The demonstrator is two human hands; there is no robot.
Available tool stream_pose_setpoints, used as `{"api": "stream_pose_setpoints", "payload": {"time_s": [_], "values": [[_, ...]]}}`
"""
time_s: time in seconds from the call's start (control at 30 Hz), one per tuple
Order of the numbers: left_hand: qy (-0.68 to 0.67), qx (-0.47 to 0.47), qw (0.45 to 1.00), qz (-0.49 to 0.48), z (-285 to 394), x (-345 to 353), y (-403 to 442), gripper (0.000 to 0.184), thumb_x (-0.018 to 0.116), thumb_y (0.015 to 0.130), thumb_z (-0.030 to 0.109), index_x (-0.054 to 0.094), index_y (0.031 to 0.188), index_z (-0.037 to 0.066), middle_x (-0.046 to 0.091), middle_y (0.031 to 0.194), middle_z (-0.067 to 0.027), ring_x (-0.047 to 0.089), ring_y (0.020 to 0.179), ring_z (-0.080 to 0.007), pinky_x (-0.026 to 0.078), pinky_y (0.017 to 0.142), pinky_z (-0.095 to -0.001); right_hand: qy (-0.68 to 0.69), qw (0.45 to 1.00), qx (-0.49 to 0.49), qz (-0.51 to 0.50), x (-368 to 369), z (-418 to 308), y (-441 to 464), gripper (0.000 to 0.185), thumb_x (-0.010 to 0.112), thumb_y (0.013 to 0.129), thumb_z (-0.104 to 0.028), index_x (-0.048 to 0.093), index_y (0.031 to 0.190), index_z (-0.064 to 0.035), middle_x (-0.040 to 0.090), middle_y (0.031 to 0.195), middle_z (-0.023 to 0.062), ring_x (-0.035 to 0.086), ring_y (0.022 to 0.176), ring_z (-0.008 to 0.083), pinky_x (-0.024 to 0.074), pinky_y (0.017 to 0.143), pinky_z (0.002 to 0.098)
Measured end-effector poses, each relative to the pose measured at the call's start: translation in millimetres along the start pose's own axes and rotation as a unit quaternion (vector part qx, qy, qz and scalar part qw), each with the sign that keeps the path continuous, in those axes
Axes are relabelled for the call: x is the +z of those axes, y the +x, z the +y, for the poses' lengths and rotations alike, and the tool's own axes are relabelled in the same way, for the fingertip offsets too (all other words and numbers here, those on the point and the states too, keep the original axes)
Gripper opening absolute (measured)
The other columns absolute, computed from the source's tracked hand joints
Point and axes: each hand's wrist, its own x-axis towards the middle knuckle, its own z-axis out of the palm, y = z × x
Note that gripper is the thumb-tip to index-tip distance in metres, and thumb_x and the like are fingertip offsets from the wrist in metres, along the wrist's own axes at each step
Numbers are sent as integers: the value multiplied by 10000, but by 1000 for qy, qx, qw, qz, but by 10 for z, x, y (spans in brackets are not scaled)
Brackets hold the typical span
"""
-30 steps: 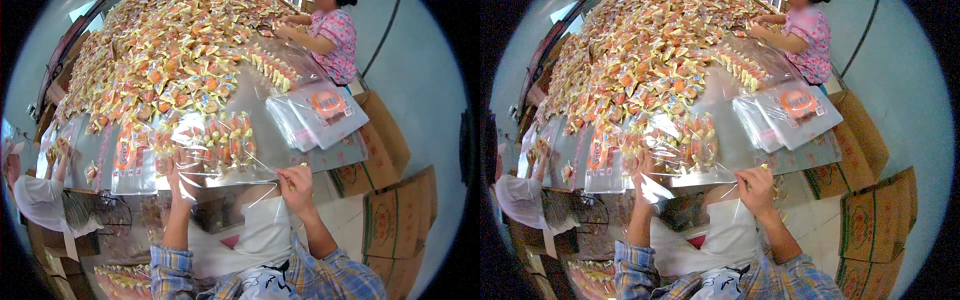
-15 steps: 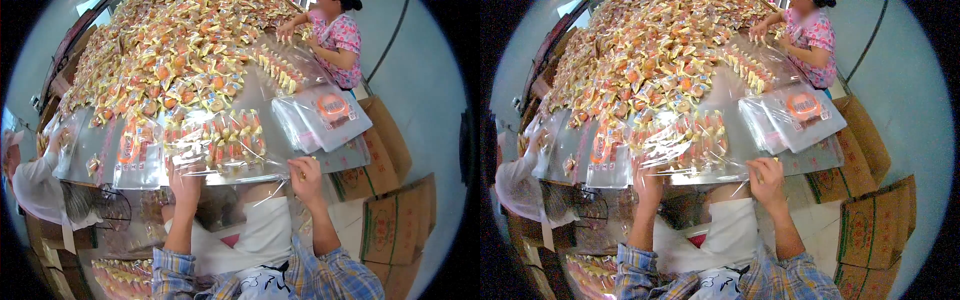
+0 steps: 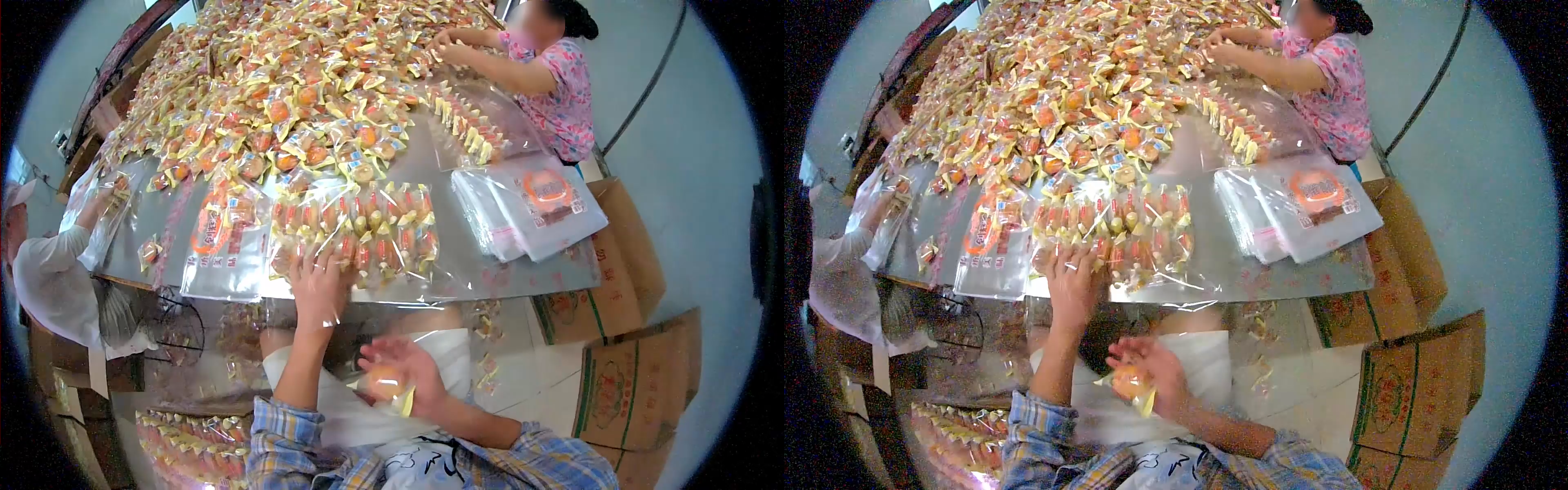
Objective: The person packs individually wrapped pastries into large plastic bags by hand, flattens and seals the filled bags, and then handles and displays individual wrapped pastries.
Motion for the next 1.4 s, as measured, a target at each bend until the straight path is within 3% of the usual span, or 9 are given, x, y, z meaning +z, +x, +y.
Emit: {"api": "stream_pose_setpoints", "payload": {"time_s": [0.23, 0.53, 0.6, 0.7, 0.73, 0.83, 0.97, 1.1, 1.4], "values": [[7, 55, 997, -61, 157, -164, 102, 730, 778, 768, 245, 518, 1441, 130, 531, 1462, -161, 477, 1370, -307, 334, 1107, -503, 83, 995, 42, 32, 327, -323, 266, 308, 503, 904, -156, 537, 1200, -80, 617, 1259, 149, 568, 1245, 415, 505, 988, 585], [12, 28, 999, -18, 186, 50, 2, 606, 687, 791, 190, 578, 1375, 75, 581, 1403, -167, 538, 1305, -333, 325, 1112, -583, -103, 959, -261, -40, 203, -382, 694, 533, 540, 718, -64, 520, 1250, -65, 569, 1051, 134, 603, 976, 335, 535, 926, 483], [24, 19, 999, -15, 212, 91, -10, 599, 681, 801, 197, 576, 1376, 68, 576, 1412, -170, 536, 1307, -332, 317, 1119, -582, -279, 897, -342, -21, 188, -396, 754, 511, 557, 693, -16, 555, 1204, -45, 552, 1043, 123, 584, 1028, 336, 518, 944, 457], [38, 1, 999, 0, 262, 91, -12, 567, 685, 810, 203, 598, 1352, 60, 587, 1404, -139, 538, 1298, -314, 303, 1127, -574, -624, 600, -500, 0, 117, -469, 860, 471, 587, 671, 39, 614, 1133, -50, 527, 1100, 140, 542, 1111, 344, 472, 991, 447], [43, -7, 999, 5, 284, 39, -14, 558, 685, 811, 204, 604, 1343, 57, 589, 1402, -128, 541, 1294, -310, 301, 1127, -572, -629, 630, -455, 11, 148, -451, 818, 446, 628, 676, 23, 653, 1115, -54, 506, 1222, 167, 511, 1186, 369, 425, 1043, 452], [54, -22, 998, 21, 276, 45, -62, 539, 694, 810, 219, 623, 1319, 57, 589, 1402, -104, 544, 1285, -308, 297, 1127, -566, -753, 452, -475, -58, 383, -581, 804, 497, 640, 680, 20, 657, 1170, -67, 481, 1325, 189, 505, 1220, 391, 419, 1059, 451], [22, -36, 999, 16, 253, 115, -66, 632, 701, 785, 202, 576, 1400, 123, 567, 1430, -74, 509, 1314, -316, 291, 1137, -544, -780, 495, -381, -30, 183, -555, 850, 452, 772, 812, -149, 653, 1245, -94, 517, 1318, 197, 473, 1256, 404, 401, 1076, 482], [65, 32, 997, 34, 271, 85, -68, 514, 699, 799, 209, 651, 1309, 165, 595, 1387, -95, 550, 1257, -300, 294, 1133, -558, -881, 322, -345, -29, 156, -603, 749, 522, 730, 869, -386, 636, 1289, -90, 513, 1343, 201, 473, 1227, 404, 383, 1085, 523], [25, -3, 999, 36, 292, 156, -47, 362, 632, 882, 191, 676, 1238, 146, 638, 1330, -108, 596, 1236, -300, 296, 1109, -586, -879, 401, -256, -29, 106, -587, 610, 556, 736, 742, -148, 617, 1269, -17, 502, 1317, 219, 468, 1236, 428, 419, 1042, 513]]}}
